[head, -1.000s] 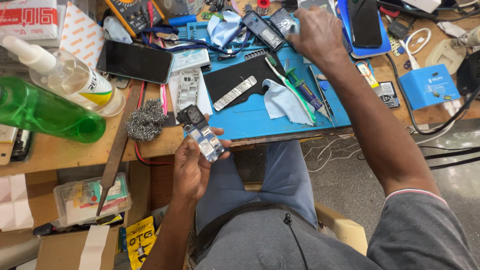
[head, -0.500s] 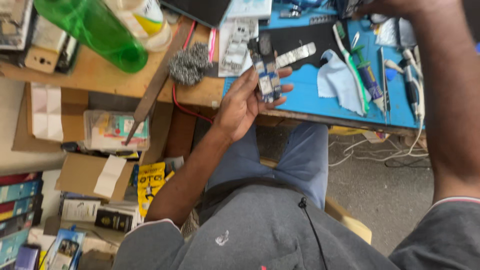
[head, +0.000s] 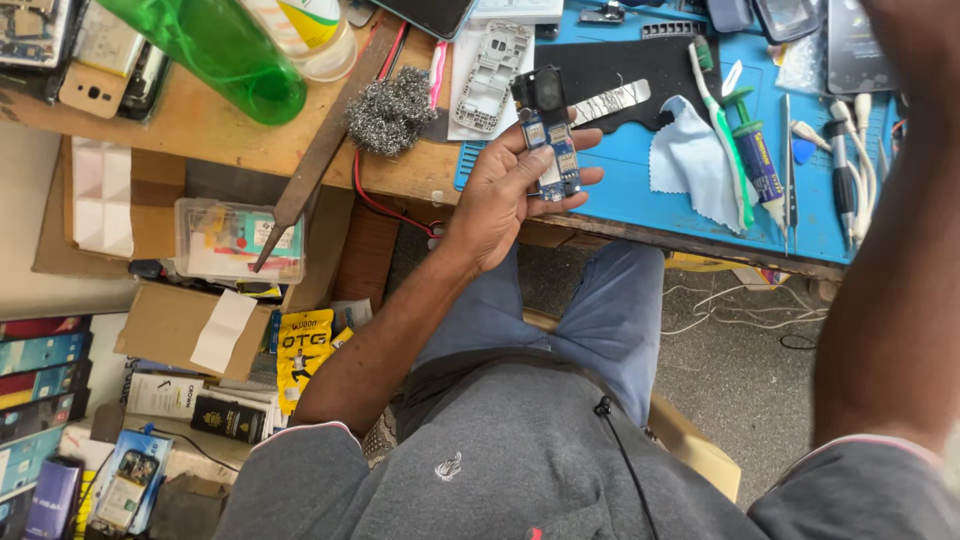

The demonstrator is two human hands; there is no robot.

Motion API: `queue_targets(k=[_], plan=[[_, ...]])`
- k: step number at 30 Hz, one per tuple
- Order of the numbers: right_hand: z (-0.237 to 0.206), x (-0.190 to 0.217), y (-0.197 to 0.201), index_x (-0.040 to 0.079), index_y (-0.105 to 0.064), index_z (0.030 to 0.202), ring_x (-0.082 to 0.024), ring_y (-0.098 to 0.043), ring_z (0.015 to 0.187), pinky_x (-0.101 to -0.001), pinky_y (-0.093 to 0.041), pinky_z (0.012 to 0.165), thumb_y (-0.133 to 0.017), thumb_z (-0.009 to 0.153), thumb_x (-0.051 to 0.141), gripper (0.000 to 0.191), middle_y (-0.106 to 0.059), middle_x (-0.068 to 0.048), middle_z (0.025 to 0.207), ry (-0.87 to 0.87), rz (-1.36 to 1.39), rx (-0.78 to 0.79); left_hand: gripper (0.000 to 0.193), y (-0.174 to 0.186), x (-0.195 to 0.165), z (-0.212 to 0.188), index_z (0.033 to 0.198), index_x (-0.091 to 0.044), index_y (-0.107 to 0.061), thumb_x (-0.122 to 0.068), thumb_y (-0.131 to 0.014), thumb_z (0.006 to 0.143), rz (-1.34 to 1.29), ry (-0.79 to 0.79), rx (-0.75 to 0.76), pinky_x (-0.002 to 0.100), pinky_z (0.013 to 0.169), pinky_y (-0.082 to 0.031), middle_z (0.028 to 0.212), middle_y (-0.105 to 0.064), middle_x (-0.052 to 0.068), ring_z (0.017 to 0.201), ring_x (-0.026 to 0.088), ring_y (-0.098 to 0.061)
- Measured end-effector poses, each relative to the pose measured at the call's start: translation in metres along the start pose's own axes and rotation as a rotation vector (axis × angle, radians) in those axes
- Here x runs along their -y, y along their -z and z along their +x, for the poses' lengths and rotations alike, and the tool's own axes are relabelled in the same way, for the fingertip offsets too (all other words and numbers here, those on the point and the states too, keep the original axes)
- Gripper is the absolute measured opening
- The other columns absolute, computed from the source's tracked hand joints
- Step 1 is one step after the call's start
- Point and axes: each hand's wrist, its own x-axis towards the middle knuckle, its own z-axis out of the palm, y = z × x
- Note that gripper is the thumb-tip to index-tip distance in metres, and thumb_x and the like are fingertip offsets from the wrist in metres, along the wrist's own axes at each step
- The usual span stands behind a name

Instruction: The person cleans a small electronic circuit board with a toothbrush and liquid, then uses a multimeter to test electrical continuity on the board. They also connect a USB cable to the board and reattach a small screen component.

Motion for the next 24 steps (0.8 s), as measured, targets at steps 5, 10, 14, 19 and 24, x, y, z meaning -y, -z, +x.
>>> queue_targets(k=[5,10,14,19,24], plan=[[-0.054,0.033,-0.041,-0.001,-0.052,0.152,-0.021,-0.074,0.088,-0.0304,-0.063,0.079,-0.071,0.093,-0.007,0.062,-0.071,-0.011,0.108,-0.047,0.624,-0.04,0.039,0.001,0.0,-0.002,0.149,-0.002,-0.043,-0.006,-0.044,0.111,0.05,0.022,0.058,0.039,0.101,-0.063,0.152,-0.056,0.02,0.129,0.029,-0.066],[-0.08,0.069,-0.088,-0.006,-0.05,0.151,-0.02,-0.077,0.09,-0.0297,-0.065,0.079,-0.068,0.097,-0.005,0.057,-0.073,-0.012,0.109,-0.266,0.955,0.074,0.049,0.004,-0.005,-0.004,0.153,-0.003,-0.038,-0.001,-0.043,0.104,0.013,0.065,0.101,0.042,0.109,-0.058,0.156,-0.051,0.019,0.134,0.03,-0.062],[-0.075,0.074,-0.108,-0.005,-0.053,0.151,-0.013,-0.072,0.087,-0.0225,-0.057,0.072,-0.071,0.102,-0.002,0.052,-0.074,-0.012,0.102,-0.227,0.827,0.135,0.048,0.002,-0.008,-0.003,0.151,-0.002,-0.038,-0.005,-0.042,0.104,-0.014,0.109,0.091,0.047,0.11,-0.056,0.151,-0.053,0.016,0.132,0.032,-0.063],[-0.064,0.059,-0.118,-0.008,-0.061,0.137,-0.01,-0.069,0.077,-0.0203,-0.054,0.064,-0.072,0.1,0.002,0.04,-0.074,-0.009,0.098,-0.351,1.042,0.153,0.041,-0.002,-0.013,0.0,0.148,0.0,-0.041,-0.011,-0.041,0.108,-0.07,0.189,0.12,0.049,0.109,-0.057,0.139,-0.062,0.02,0.128,0.035,-0.066],[-0.065,0.057,-0.118,-0.008,-0.061,0.136,-0.011,-0.069,0.074,-0.0213,-0.055,0.064,-0.071,0.102,0.002,0.037,-0.074,-0.01,0.096,-0.373,1.086,0.143,0.039,-0.004,-0.017,0.001,0.147,0.0,-0.041,-0.012,-0.04,0.11,-0.101,0.218,0.141,0.05,0.109,-0.057,0.14,-0.061,0.02,0.127,0.038,-0.066]])
